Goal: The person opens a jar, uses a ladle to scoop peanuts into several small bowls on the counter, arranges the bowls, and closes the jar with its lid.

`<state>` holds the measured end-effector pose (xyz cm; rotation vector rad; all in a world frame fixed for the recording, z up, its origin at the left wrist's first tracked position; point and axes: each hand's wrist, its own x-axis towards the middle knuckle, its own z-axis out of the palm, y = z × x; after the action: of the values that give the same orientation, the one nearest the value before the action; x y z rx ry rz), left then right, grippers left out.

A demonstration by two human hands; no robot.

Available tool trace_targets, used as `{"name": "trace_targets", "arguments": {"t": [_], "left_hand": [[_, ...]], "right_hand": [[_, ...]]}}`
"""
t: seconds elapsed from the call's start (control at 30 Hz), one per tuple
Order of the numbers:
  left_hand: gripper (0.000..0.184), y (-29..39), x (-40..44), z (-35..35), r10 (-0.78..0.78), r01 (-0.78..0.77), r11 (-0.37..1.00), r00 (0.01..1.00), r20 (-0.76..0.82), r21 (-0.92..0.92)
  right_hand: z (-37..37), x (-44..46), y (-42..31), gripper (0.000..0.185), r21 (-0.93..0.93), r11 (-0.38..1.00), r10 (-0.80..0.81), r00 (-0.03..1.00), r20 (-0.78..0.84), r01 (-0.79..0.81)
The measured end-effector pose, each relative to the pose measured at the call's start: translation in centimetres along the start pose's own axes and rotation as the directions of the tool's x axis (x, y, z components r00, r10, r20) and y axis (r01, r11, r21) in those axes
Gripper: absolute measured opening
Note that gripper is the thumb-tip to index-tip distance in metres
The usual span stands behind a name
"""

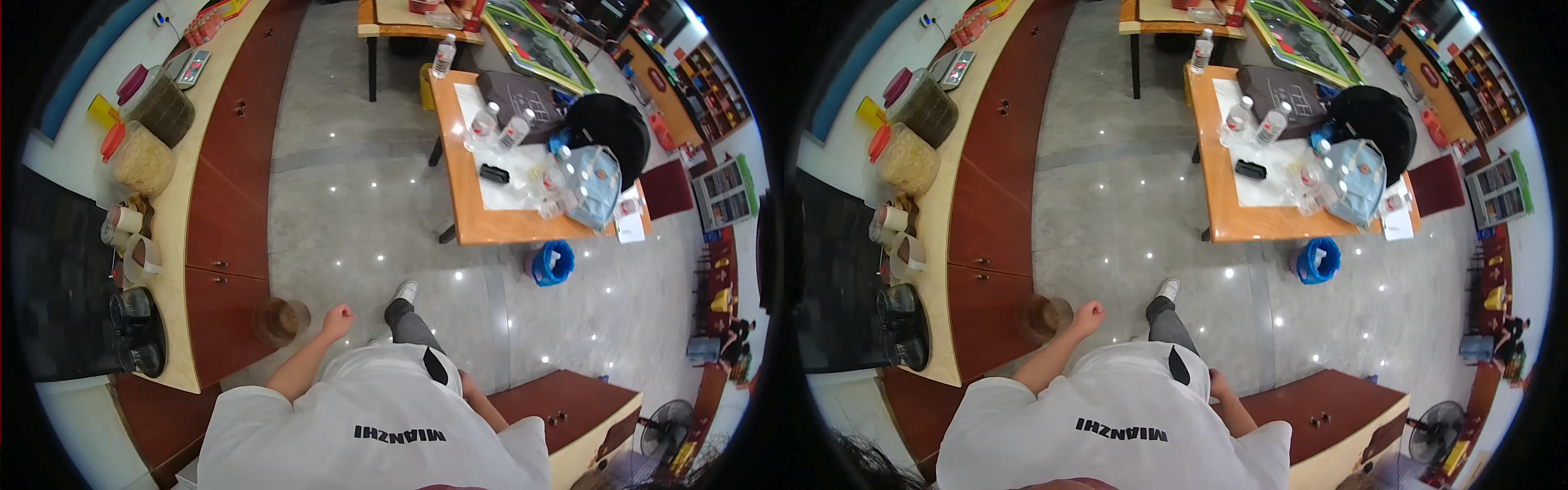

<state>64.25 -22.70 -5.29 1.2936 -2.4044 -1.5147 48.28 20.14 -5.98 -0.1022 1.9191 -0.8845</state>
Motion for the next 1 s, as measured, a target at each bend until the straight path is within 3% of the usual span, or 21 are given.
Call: {"name": "trace_targets", "arguments": {"t": [0.03,0.07,0.13,0.27,0.37,0.4,0.5,0.53,0.6,0.7,0.73,0.77,0.8,0.9,0.93,1.0], "left_hand": [[0.020,0.8,1.5,0.0,-0.010,0.010,1.000,1.000,-0.012,-0.005],[0.021,1.6,3.0,-0.2,-0.012,0.013,0.999,1.000,0.022,-0.034],[0.021,2.5,5.6,-0.9,-0.019,0.022,0.998,0.998,0.052,-0.062],[0.021,-0.9,10.0,-2.5,-0.166,0.166,0.986,0.986,-0.012,-0.024],[0.022,-5.3,11.4,-3.3,-0.272,0.263,0.961,0.956,-0.114,-0.084],[0.023,-6.6,11.5,-3.8,-0.325,0.306,0.943,0.931,-0.165,-0.129],[0.024,-9.1,11.7,-5.5,-0.423,0.391,0.896,0.896,-0.134,-0.211],[0.024,-8.1,12.3,-6.8,-0.424,0.395,0.896,0.896,-0.130,-0.202],[0.025,-5.9,13.2,-9.9,-0.595,0.567,0.770,0.804,-0.007,-0.293],[0.019,-5.7,18.3,-14.0,-0.621,0.602,0.744,0.783,0.033,-0.289],[0.019,-6.0,20.9,-15.4,-0.612,0.600,0.753,0.789,0.044,-0.270],[0.023,-6.2,23.4,-16.3,-0.507,0.490,0.852,0.860,-0.057,-0.185],[0.026,-6.2,25.5,-17.1,-0.383,0.374,0.923,0.913,-0.139,-0.086],[0.024,-2.0,34.9,-19.7,-0.326,0.322,0.936,0.945,-0.011,-0.141],[0.023,2.0,37.7,-20.6,-0.298,0.300,0.941,0.954,0.041,-0.159],[0.025,8.2,43.5,-21.1,-0.044,0.065,0.982,0.992,0.118,-0.178]], "right_hand": [[-1.6,2.8,-0.1,0.041,-0.362,0.929,-0.073,0.997,0.027,0.078],[-3.0,4.9,-1.2,0.041,-0.370,0.925,-0.075,0.996,0.040,0.085],[-5.5,9.0,-5.0,0.041,-0.360,0.933,-0.093,0.978,-0.186,0.020],[-9.3,15.9,-17.3,0.028,-0.380,0.899,-0.349,0.882,-0.316,0.219],[-12.9,23.1,-27.9,0.021,-0.241,0.803,-0.577,0.610,-0.544,0.545],[-14.5,25.2,-31.7,0.022,-0.219,0.841,-0.511,0.596,-0.620,0.494],[-19.5,35.4,-38.0,0.058,-0.294,0.889,-0.420,0.369,-0.829,0.352],[-20.9,37.0,-40.6,0.084,-0.319,0.933,-0.359,0.374,-0.855,0.167],[-22.1,40.3,-43.7,0.104,-0.236,0.971,-0.201,0.396,-0.896,-0.040],[-22.6,42.3,-44.3,0.093,-0.259,0.943,-0.156,0.412,-0.898,-0.209],[-23.0,43.7,-42.3,0.079,-0.298,0.942,-0.176,0.524,-0.833,-0.157],[-23.1,44.1,-41.0,0.064,-0.335,0.937,-0.200,0.628,-0.752,-0.102],[-21.3,41.9,-42.4,0.040,-0.197,0.975,-0.095,0.608,-0.788,-0.103],[-18.3,39.5,-41.2,0.033,-0.030,0.993,0.040,0.548,-0.836,-0.118],[-17.2,39.9,-39.4,0.031,0.137,0.990,0.131,0.537,-0.834,-0.029],[-14.6,37.4,-40.8,0.030,0.459,0.873,0.270,0.620,-0.737,0.166]]}}
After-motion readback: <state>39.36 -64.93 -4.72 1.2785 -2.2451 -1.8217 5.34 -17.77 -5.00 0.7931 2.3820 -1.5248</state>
